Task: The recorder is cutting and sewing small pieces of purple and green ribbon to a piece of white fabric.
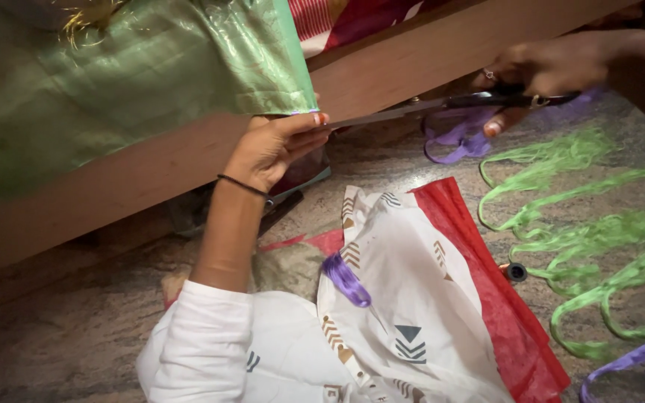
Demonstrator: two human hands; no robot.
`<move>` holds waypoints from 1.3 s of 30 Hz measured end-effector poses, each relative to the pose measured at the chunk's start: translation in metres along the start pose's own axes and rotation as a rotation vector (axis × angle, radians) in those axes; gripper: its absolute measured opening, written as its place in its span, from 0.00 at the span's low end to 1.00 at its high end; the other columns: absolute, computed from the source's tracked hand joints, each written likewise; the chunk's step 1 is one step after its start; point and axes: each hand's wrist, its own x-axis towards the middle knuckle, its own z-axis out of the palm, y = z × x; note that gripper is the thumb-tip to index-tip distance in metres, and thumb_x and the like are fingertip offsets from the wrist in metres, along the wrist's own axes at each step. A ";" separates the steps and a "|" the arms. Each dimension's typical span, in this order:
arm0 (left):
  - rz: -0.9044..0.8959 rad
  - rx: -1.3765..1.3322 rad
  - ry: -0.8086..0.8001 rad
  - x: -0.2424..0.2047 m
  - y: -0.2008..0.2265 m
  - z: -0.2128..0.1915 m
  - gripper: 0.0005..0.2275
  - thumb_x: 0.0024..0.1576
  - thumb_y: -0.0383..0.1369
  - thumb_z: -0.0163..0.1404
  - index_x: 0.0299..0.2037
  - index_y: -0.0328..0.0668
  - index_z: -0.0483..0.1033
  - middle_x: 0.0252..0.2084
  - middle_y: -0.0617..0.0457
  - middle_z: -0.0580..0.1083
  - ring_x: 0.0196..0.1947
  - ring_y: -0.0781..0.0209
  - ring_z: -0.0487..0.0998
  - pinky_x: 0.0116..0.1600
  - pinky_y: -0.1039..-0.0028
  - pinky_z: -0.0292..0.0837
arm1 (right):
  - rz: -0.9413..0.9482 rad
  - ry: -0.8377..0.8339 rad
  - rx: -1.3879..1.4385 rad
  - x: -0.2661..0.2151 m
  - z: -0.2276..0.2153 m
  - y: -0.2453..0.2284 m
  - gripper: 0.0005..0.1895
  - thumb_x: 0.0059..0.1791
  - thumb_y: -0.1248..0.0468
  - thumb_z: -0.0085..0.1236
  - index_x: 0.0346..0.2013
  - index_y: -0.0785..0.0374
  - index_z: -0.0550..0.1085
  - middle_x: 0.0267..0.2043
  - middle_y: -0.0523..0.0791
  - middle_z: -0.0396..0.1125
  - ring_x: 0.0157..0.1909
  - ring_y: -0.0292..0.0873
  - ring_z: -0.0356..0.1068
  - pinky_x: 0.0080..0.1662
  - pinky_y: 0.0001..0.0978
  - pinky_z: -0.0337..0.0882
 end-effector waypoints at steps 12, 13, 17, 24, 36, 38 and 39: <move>-0.026 0.004 0.010 0.004 0.000 0.002 0.18 0.50 0.25 0.61 0.52 0.31 0.77 0.40 0.44 0.82 0.42 0.53 0.85 0.55 0.63 0.82 | 0.441 0.007 -0.136 -0.016 -0.029 -0.232 0.45 0.39 0.36 0.68 0.65 0.54 0.73 0.47 0.48 0.72 0.50 0.53 0.70 0.53 0.51 0.70; -0.029 0.003 0.009 0.004 -0.002 0.003 0.18 0.50 0.25 0.61 0.52 0.31 0.77 0.40 0.44 0.82 0.42 0.53 0.85 0.55 0.63 0.82 | 0.442 0.005 -0.135 -0.018 -0.030 -0.236 0.45 0.39 0.36 0.68 0.65 0.54 0.73 0.47 0.48 0.72 0.50 0.53 0.70 0.53 0.51 0.70; 0.000 0.014 0.017 0.003 -0.002 0.003 0.18 0.51 0.25 0.61 0.52 0.29 0.77 0.40 0.45 0.81 0.42 0.54 0.84 0.55 0.63 0.82 | 0.408 -0.042 -0.123 -0.019 -0.032 -0.247 0.38 0.39 0.38 0.66 0.58 0.54 0.77 0.44 0.46 0.74 0.46 0.50 0.72 0.50 0.47 0.74; 0.190 0.055 -0.044 0.012 -0.017 -0.013 0.21 0.53 0.26 0.56 0.58 0.31 0.76 0.52 0.50 0.79 0.47 0.61 0.77 0.53 0.70 0.71 | 0.256 -0.270 -0.186 -0.028 0.026 -0.264 0.30 0.44 0.38 0.63 0.38 0.65 0.80 0.31 0.49 0.73 0.36 0.47 0.72 0.42 0.45 0.73; 0.364 0.068 -0.013 -0.001 -0.036 0.005 0.10 0.65 0.29 0.50 0.45 0.24 0.80 0.42 0.46 0.80 0.43 0.59 0.82 0.52 0.69 0.81 | 0.022 -0.592 0.541 -0.055 0.364 -0.251 0.14 0.45 0.59 0.60 0.39 0.64 0.75 0.30 0.49 0.68 0.30 0.47 0.67 0.34 0.47 0.67; 0.403 0.136 0.065 0.001 -0.049 0.002 0.10 0.65 0.29 0.50 0.44 0.25 0.79 0.40 0.47 0.80 0.40 0.60 0.83 0.47 0.71 0.82 | -0.022 -0.527 0.413 -0.043 0.363 -0.261 0.14 0.45 0.58 0.61 0.40 0.64 0.75 0.32 0.50 0.69 0.32 0.49 0.68 0.36 0.48 0.68; 0.434 0.204 0.140 0.003 -0.056 0.000 0.10 0.65 0.28 0.49 0.42 0.25 0.79 0.38 0.47 0.80 0.37 0.60 0.83 0.43 0.72 0.83 | -0.064 -0.462 0.290 -0.037 0.363 -0.266 0.15 0.46 0.57 0.62 0.41 0.64 0.75 0.34 0.51 0.70 0.34 0.51 0.70 0.38 0.49 0.69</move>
